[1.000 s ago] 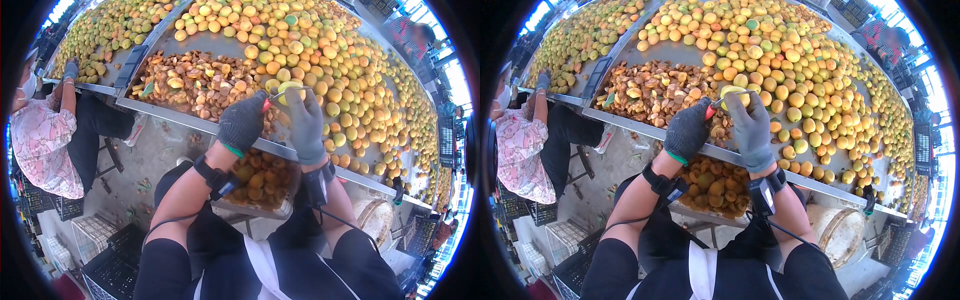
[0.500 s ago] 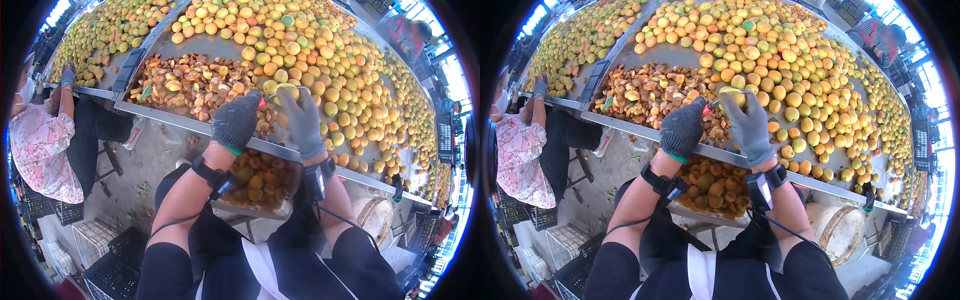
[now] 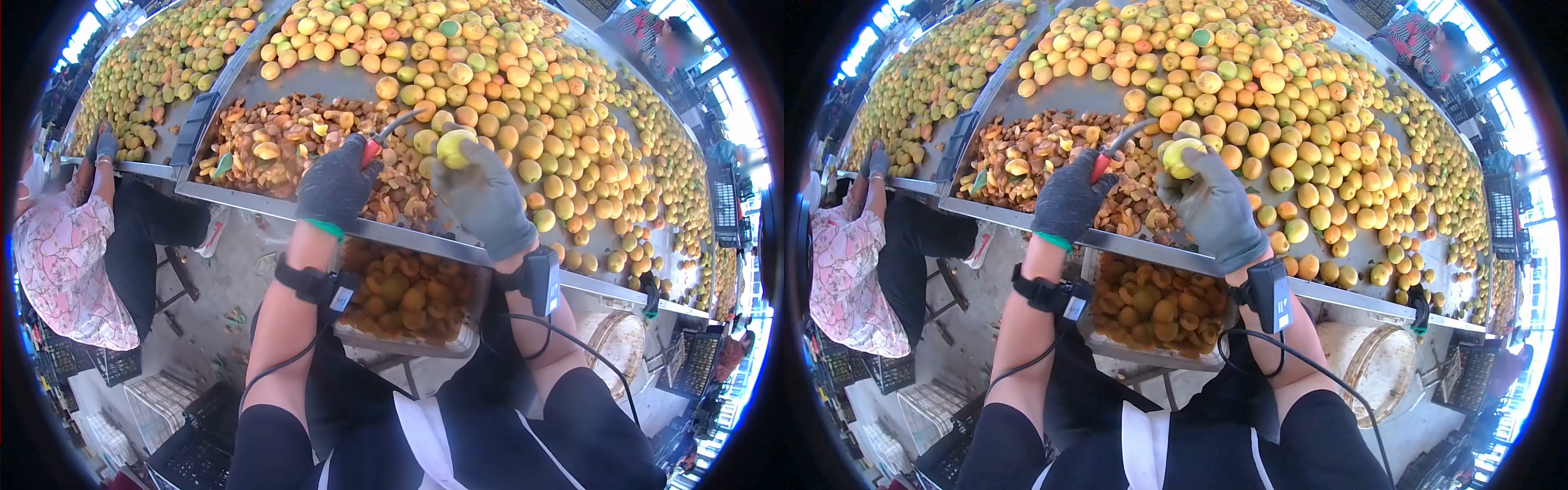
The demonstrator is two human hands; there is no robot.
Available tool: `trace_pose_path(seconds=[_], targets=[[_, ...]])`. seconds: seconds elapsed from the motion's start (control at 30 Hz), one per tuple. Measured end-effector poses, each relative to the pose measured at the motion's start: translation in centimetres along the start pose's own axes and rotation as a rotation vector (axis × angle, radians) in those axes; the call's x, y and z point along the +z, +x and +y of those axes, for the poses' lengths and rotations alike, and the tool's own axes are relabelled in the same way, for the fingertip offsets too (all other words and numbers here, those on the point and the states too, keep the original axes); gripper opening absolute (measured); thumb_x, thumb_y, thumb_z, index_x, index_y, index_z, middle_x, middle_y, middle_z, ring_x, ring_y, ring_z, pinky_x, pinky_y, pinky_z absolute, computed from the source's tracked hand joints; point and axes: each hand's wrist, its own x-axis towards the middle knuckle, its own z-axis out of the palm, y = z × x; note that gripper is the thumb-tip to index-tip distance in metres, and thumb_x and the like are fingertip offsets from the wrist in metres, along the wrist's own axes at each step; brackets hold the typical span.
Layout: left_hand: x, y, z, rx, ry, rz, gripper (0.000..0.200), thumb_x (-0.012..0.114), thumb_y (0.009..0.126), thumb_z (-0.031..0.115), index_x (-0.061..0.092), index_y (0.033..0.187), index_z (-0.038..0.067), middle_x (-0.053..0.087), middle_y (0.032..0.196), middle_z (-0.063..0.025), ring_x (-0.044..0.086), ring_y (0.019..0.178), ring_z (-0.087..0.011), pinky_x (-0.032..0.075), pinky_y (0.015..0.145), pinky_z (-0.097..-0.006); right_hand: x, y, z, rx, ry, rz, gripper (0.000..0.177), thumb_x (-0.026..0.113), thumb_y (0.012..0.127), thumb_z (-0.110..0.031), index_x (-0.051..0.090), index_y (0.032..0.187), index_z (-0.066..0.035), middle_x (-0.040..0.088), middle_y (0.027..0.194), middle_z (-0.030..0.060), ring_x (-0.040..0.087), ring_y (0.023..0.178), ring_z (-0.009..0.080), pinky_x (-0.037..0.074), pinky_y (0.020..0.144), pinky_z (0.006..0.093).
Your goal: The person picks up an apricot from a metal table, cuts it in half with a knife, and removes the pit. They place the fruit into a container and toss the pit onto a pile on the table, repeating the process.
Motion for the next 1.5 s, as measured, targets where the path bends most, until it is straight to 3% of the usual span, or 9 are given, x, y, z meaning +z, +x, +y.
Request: trace_pose_path(seconds=[0.23,0.43,0.7,0.93,1.13,1.23,1.37,1.43,1.5], targets=[[-0.5,-1.2,0.7,0.111,0.593,-0.068,0.050,0.075,0.078,0.040,0.061,0.115,0.009,0.068,0.104,-0.0165,0.066,0.094,-0.0348,0.053,0.078,-0.0439,-0.5,-0.1,0.9,0.142,0.025,-0.101,0.037,0.054,0.095,-0.028,0.052,0.122,-0.002,0.059,0.105,0.0093,0.057,0.088,0.0189,0.051,0.070,0.0274],[-0.8,-1.6,2.2,0.048,-0.982,-0.176,0.047,0.070,0.089,0.018,0.053,0.131,0.005,0.063,0.118,-0.0086,0.060,0.109,-0.0192,0.049,0.093,-0.0318,1.5,-0.9,2.4,0.143,-0.070,0.086,0.026,0.051,0.098,-0.028,0.051,0.116,-0.010,0.059,0.101,0.0054,0.060,0.076,0.0164,0.047,0.058,0.0271],[0.6,-1.8,2.3,0.272,-1.063,-0.139,0.050,0.072,0.083,0.009,0.053,0.129,0.003,0.057,0.126,-0.0090,0.054,0.117,-0.0195,0.042,0.102,-0.0346,3.1,-1.8,3.9,0.134,0.055,-0.062,0.022,0.050,0.100,-0.029,0.051,0.116,-0.013,0.057,0.099,0.0026,0.061,0.076,0.0128,0.050,0.058,0.0222],[2.5,-2.5,4.3,0.353,-0.840,0.019,0.034,0.068,0.085,0.007,0.058,0.117,0.001,0.061,0.117,-0.0115,0.058,0.107,-0.0195,0.046,0.095,-0.0341,4.4,-2.1,6.0,-0.270,-0.191,0.160,0.023,0.047,0.102,-0.029,0.053,0.118,-0.014,0.056,0.094,-0.0019,0.055,0.072,0.0048,0.045,0.055,0.0192],[2.7,-2.6,6.1,0.165,-1.061,0.114,0.018,0.061,0.089,0.008,0.061,0.105,0.001,0.065,0.101,-0.0083,0.063,0.093,-0.0179,0.050,0.086,-0.0296,2.9,-2.3,5.3,-0.119,-0.104,-0.044,0.023,0.046,0.102,-0.031,0.052,0.116,-0.014,0.053,0.094,-0.0006,0.052,0.074,0.0058,0.043,0.055,0.0186],[2.1,-2.3,5.3,0.386,-0.859,0.221,0.017,0.057,0.090,0.009,0.061,0.105,0.001,0.065,0.102,-0.0079,0.062,0.096,-0.0187,0.050,0.087,-0.0318,5.2,-3.1,6.2,-0.440,-0.564,0.063,0.024,0.041,0.103,-0.024,0.050,0.118,-0.008,0.055,0.095,-0.0004,0.050,0.067,0.0054,0.040,0.052,0.0152],[1.2,-1.8,4.4,0.564,-0.114,0.378,0.024,0.056,0.092,0.011,0.061,0.113,0.001,0.064,0.104,-0.0080,0.060,0.103,-0.0197,0.049,0.090,-0.0356,4.4,-3.2,5.3,-0.171,-0.227,0.014,0.019,0.047,0.099,-0.016,0.051,0.117,-0.010,0.053,0.106,0.0031,0.055,0.091,0.0118,0.048,0.071,0.0236],[1.7,-1.5,3.9,0.212,-1.122,0.047,0.035,0.059,0.092,0.017,0.056,0.124,0.001,0.063,0.110,-0.0086,0.060,0.104,-0.0195,0.049,0.091,-0.0346,4.7,-2.4,4.4,-0.169,-0.207,-0.038,0.017,0.050,0.098,-0.015,0.052,0.115,-0.011,0.054,0.108,0.0038,0.056,0.095,0.0138,0.050,0.076,0.0273],[1.2,-2.0,2.8,0.133,-1.166,-0.057,0.051,0.065,0.090,0.020,0.048,0.134,0.002,0.061,0.117,-0.0089,0.059,0.105,-0.0189,0.049,0.091,-0.0326,5.1,-1.9,3.2,-0.049,0.075,0.140,0.016,0.055,0.098,-0.023,0.050,0.111,-0.014,0.057,0.092,0.0015,0.060,0.073,0.0122,0.048,0.052,0.0239]])
